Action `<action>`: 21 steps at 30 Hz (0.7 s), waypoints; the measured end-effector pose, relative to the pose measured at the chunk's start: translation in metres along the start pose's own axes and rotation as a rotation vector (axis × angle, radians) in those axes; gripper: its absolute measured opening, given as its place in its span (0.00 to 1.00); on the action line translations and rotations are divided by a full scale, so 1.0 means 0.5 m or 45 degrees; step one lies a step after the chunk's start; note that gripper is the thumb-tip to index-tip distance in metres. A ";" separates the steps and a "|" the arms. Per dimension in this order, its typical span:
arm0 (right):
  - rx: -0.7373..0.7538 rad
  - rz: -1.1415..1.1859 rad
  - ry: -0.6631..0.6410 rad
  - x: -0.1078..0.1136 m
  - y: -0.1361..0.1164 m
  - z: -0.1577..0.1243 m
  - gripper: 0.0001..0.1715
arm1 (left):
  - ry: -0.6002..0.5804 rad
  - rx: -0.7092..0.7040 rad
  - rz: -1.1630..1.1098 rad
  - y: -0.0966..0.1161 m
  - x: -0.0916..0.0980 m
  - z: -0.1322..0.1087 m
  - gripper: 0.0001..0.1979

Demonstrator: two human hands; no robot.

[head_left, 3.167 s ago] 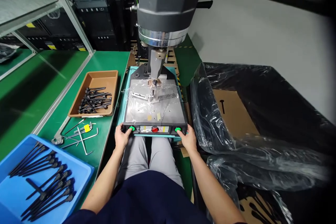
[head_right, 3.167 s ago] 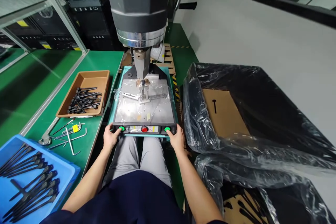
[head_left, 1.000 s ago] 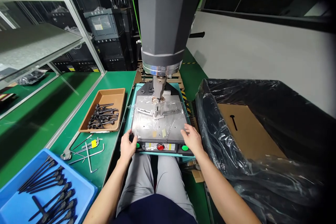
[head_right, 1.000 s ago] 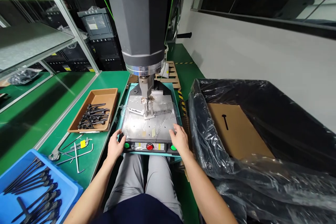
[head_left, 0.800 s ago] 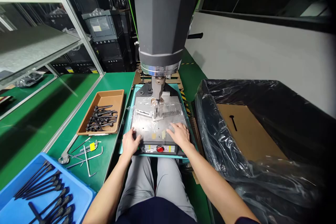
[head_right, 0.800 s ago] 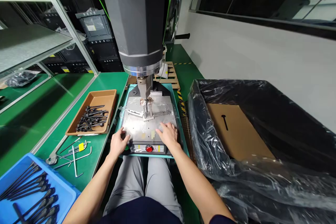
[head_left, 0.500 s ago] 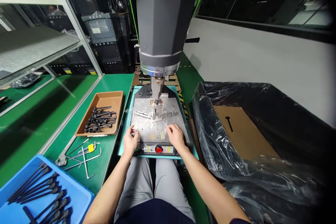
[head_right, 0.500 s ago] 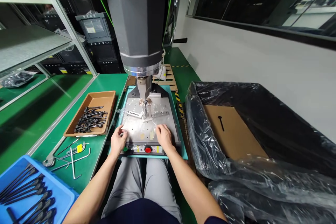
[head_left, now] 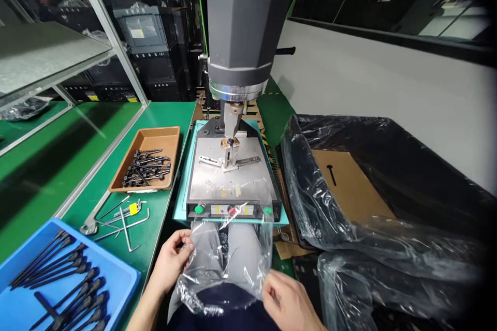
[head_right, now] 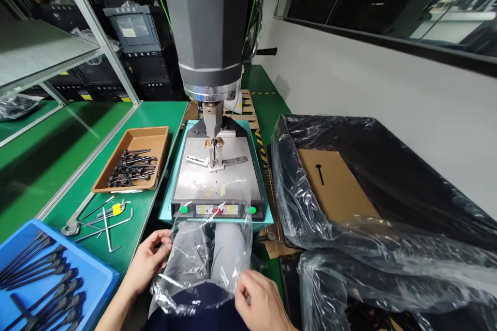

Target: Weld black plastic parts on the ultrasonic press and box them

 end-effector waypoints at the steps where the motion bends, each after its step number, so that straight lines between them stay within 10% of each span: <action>1: -0.056 -0.024 -0.131 -0.006 -0.013 -0.017 0.11 | -0.036 0.036 0.030 -0.014 0.004 -0.005 0.24; 5: -0.148 -0.004 -0.607 0.009 -0.076 -0.029 0.14 | -0.028 0.071 0.244 -0.055 0.027 0.003 0.27; 11: -0.094 -0.083 -0.223 -0.018 -0.061 0.086 0.19 | 0.079 -0.028 1.044 -0.055 0.050 -0.019 0.39; 16: -0.328 -0.207 -0.772 -0.192 0.028 0.099 0.33 | -0.035 0.172 1.415 -0.149 0.051 -0.062 0.40; 21: -0.149 -0.162 -0.709 -0.149 0.021 0.158 0.17 | -0.164 0.444 1.302 -0.235 0.048 -0.064 0.35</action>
Point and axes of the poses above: each hand's wrist, its own z-axis towards the middle knuckle, its own x-axis out of the back of the hand, y = z × x, the point moved 3 cm from there along z, towards the middle knuckle, and after that the axes turned 8 degrees about z, right-handed, at the moved point
